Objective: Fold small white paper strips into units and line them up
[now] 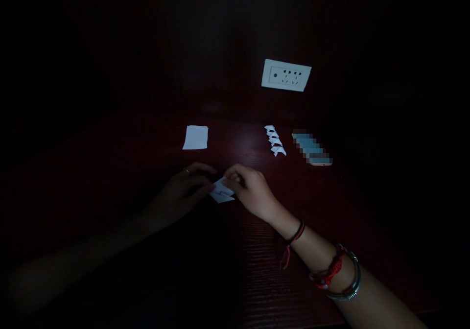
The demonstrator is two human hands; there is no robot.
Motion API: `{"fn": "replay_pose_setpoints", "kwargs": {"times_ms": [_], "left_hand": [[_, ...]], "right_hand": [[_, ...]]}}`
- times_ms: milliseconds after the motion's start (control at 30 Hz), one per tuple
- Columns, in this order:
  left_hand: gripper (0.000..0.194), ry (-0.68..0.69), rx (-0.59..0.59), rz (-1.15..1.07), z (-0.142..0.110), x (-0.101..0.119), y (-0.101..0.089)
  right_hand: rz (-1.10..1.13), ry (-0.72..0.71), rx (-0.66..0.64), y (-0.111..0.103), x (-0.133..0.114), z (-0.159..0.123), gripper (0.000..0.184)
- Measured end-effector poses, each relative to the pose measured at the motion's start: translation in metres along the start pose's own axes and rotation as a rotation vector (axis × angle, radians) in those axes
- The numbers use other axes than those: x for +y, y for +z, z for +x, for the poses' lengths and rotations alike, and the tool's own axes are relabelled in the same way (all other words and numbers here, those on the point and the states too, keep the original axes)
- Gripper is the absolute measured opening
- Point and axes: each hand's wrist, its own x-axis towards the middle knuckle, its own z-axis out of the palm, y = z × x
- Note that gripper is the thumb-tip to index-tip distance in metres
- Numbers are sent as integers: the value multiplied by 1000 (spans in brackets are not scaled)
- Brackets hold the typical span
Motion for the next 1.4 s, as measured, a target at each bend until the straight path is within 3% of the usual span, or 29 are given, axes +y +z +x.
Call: {"fn": "replay_pose_setpoints", "kwargs": {"times_ms": [133,367,567,667,833,967,1133,1400], "left_hand": [[15,-69,26,50,3,2,-1],[17,-74,20,58,3,-8,1],[18,-101,34,110,3,-12,3],[18,-104,48,117,3,-14,4],[20,-88,36,113,1,-17,7],[20,-71,-36,136,0,-18,9],[16,-24,-65,246,-2,-17,7],[27,245,-300,258,-6,-23,7]], "right_hand": [[-9,31,-122,-5,6,0,7],[-24,144,-73,-1,15,3,13],[154,194,-139,-3,17,4,7],[191,158,-107,-4,18,5,13],[164,170,-6,-4,19,5,6],[7,159,-8,-6,20,4,5],[-177,118,-139,-13,22,1,18],[-279,3,-332,-32,11,-9,31]]}}
